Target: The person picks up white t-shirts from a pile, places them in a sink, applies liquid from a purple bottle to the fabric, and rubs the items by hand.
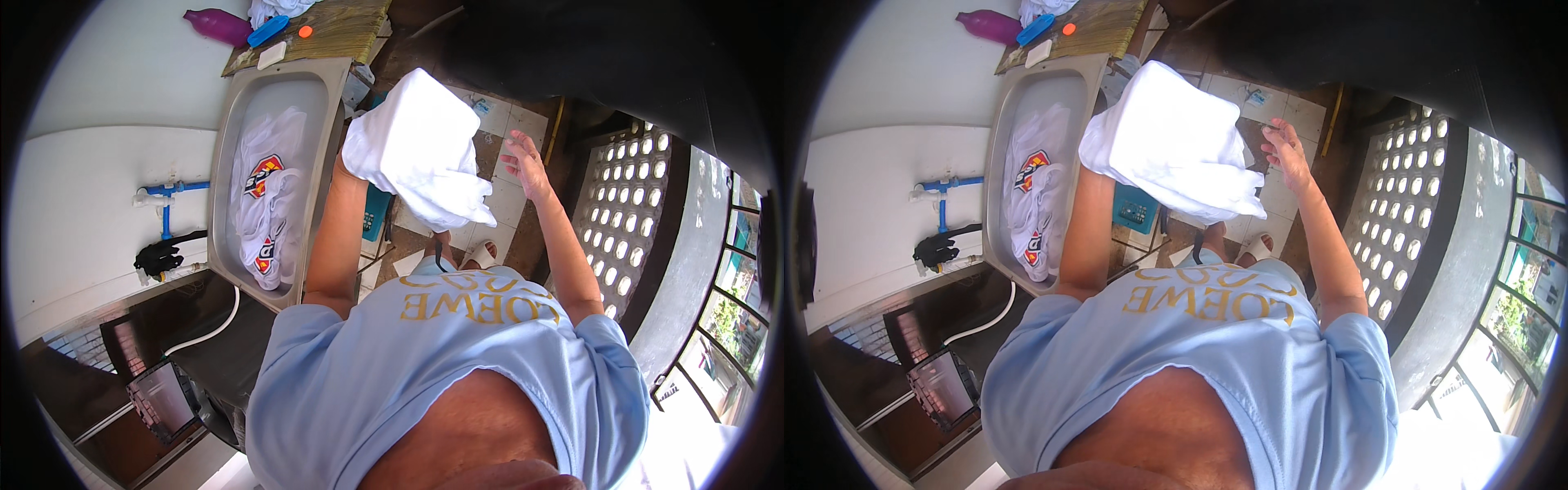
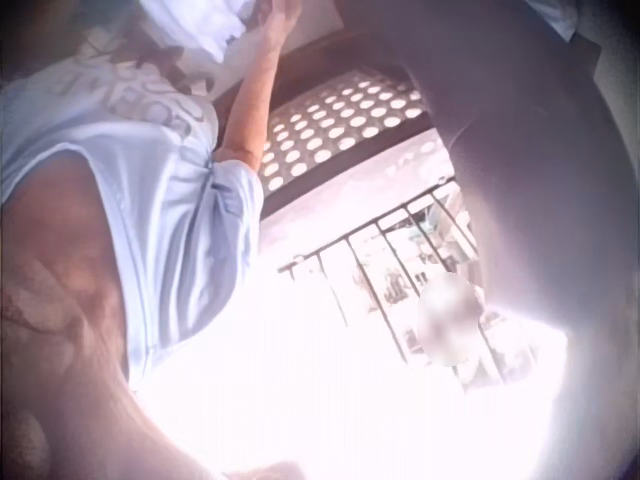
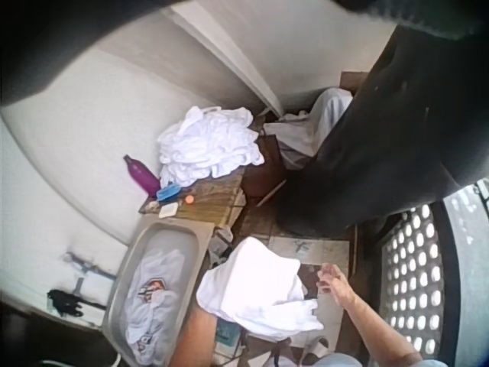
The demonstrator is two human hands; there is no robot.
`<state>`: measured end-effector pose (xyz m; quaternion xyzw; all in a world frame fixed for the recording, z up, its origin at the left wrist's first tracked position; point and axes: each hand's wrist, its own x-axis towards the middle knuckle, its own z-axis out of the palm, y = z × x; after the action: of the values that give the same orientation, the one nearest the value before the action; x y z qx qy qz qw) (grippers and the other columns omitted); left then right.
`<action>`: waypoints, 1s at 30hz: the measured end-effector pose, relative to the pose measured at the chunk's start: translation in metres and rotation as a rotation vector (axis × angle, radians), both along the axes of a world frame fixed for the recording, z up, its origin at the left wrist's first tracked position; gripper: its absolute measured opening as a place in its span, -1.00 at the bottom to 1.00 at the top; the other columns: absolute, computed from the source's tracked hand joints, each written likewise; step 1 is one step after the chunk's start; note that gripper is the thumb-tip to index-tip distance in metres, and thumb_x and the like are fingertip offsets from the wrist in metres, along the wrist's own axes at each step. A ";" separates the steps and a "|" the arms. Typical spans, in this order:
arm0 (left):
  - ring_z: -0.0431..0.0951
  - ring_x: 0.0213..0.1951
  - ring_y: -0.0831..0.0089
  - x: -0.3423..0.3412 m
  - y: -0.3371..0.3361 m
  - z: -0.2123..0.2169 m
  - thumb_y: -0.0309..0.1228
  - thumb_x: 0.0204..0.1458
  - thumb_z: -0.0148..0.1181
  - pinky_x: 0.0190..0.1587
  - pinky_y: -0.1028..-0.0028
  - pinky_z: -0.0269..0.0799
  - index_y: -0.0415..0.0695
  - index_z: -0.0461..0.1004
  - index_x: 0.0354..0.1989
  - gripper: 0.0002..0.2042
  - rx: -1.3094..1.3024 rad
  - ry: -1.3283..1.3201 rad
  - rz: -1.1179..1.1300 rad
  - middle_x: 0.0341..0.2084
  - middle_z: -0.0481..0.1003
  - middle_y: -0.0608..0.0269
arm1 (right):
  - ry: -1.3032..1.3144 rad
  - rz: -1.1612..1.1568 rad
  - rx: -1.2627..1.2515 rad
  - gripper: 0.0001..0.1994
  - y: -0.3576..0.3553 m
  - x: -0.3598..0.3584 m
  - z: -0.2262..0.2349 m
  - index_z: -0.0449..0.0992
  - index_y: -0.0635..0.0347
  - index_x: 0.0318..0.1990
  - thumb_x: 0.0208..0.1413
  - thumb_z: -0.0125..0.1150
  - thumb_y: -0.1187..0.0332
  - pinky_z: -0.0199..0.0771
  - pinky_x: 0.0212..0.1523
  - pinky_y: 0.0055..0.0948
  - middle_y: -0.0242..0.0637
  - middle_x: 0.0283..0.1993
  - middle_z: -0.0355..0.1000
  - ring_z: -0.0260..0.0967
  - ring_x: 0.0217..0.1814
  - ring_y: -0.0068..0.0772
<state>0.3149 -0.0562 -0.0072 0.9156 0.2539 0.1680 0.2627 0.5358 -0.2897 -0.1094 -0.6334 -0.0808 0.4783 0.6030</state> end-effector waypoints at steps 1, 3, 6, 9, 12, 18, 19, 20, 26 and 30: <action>0.55 -0.18 0.24 -0.004 0.000 0.000 -0.17 -0.06 0.21 -0.14 0.34 0.46 -0.05 0.50 -0.11 -0.64 0.047 0.009 0.026 -0.22 0.54 0.25 | 0.033 -0.028 -0.002 -0.34 -0.002 -0.003 -0.005 0.15 0.02 0.23 0.01 0.15 -0.03 0.18 0.06 -0.26 -0.24 0.18 0.19 0.23 0.05 -0.30; 0.55 -0.18 0.22 -0.017 0.001 0.002 -0.16 -0.07 0.21 -0.14 0.33 0.46 -0.04 0.51 -0.12 -0.65 0.125 0.022 0.078 -0.23 0.55 0.26 | 0.066 -0.019 -0.039 -0.28 0.003 -0.009 -0.016 0.08 -0.02 0.29 0.02 0.12 -0.08 0.12 0.14 -0.20 -0.23 0.29 0.08 0.15 0.16 -0.19; 0.56 -0.18 0.19 -0.041 0.005 0.002 -0.15 -0.07 0.20 -0.15 0.31 0.47 -0.02 0.53 -0.15 -0.67 0.183 0.033 0.148 -0.25 0.56 0.26 | 0.099 -0.024 -0.083 -0.26 0.008 -0.019 -0.032 0.03 -0.06 0.33 0.04 0.09 -0.10 0.02 0.22 -0.16 -0.25 0.36 0.00 0.05 0.26 -0.11; 0.55 -0.17 0.17 -0.068 0.013 0.008 -0.14 -0.07 0.19 -0.14 0.30 0.46 -0.01 0.52 -0.14 -0.66 0.198 0.022 0.234 -0.24 0.55 0.26 | 0.073 -0.020 -0.092 -0.23 0.018 -0.031 -0.037 0.00 -0.05 0.35 0.04 0.06 -0.14 -0.07 0.29 -0.11 -0.22 0.39 -0.03 -0.03 0.34 -0.03; 0.54 -0.16 0.17 -0.089 0.021 0.020 -0.13 -0.07 0.18 -0.13 0.29 0.44 -0.01 0.51 -0.13 -0.65 0.181 -0.003 0.320 -0.22 0.53 0.26 | -0.061 -0.039 0.041 -0.22 0.027 -0.041 -0.060 0.03 0.12 0.34 0.08 -0.02 -0.17 -0.21 0.37 -0.19 -0.13 0.39 -0.02 -0.10 0.39 -0.06; 0.51 -0.13 0.16 -0.130 0.028 0.032 -0.11 -0.06 0.16 -0.10 0.27 0.42 -0.02 0.48 -0.10 -0.62 0.119 -0.065 0.462 -0.19 0.51 0.24 | 0.207 0.158 0.333 -0.24 0.036 -0.064 -0.022 0.16 0.14 0.28 0.11 -0.15 -0.27 -0.04 0.30 -0.26 -0.10 0.15 0.27 0.16 0.21 -0.21; 0.50 -0.12 0.16 -0.133 0.027 0.033 -0.11 -0.06 0.16 -0.10 0.26 0.41 -0.02 0.47 -0.09 -0.62 0.105 -0.076 0.476 -0.18 0.50 0.24 | 0.231 0.234 0.358 -0.24 0.034 -0.068 -0.018 0.18 0.13 0.27 0.11 -0.16 -0.28 0.00 0.28 -0.27 -0.11 0.09 0.31 0.21 0.16 -0.24; 0.50 -0.12 0.16 -0.136 0.027 0.033 -0.10 -0.06 0.15 -0.09 0.26 0.41 -0.02 0.47 -0.09 -0.61 0.088 -0.086 0.488 -0.18 0.50 0.24 | 0.251 0.239 0.345 -0.25 0.033 -0.075 -0.018 0.25 0.11 0.23 0.10 -0.18 -0.32 0.10 0.21 -0.28 -0.17 -0.06 0.37 0.29 0.03 -0.30; 0.47 -0.09 0.15 -0.133 0.027 0.028 -0.08 -0.05 0.13 -0.06 0.24 0.38 -0.03 0.44 -0.06 -0.59 -0.003 -0.176 0.515 -0.14 0.47 0.23 | -0.135 0.654 0.237 -0.36 0.048 -0.111 -0.004 0.35 0.12 0.14 0.02 0.07 -0.16 0.21 0.12 -0.34 -0.20 -0.05 0.38 0.28 0.02 -0.29; 0.45 -0.07 0.15 -0.110 0.048 0.035 -0.07 -0.05 0.12 -0.04 0.22 0.36 -0.03 0.42 -0.04 -0.57 -0.095 -0.307 0.514 -0.12 0.45 0.22 | -0.230 0.860 0.221 -0.77 0.073 -0.109 -0.036 0.57 0.19 -0.22 -0.02 0.27 0.29 0.34 -0.14 -0.51 -0.40 -0.32 0.48 0.35 -0.24 -0.56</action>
<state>0.2053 -0.0080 0.0275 0.7718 0.4424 0.3534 0.2894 0.4271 -0.2168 -0.1455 -0.5232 -0.4532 0.6001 0.4008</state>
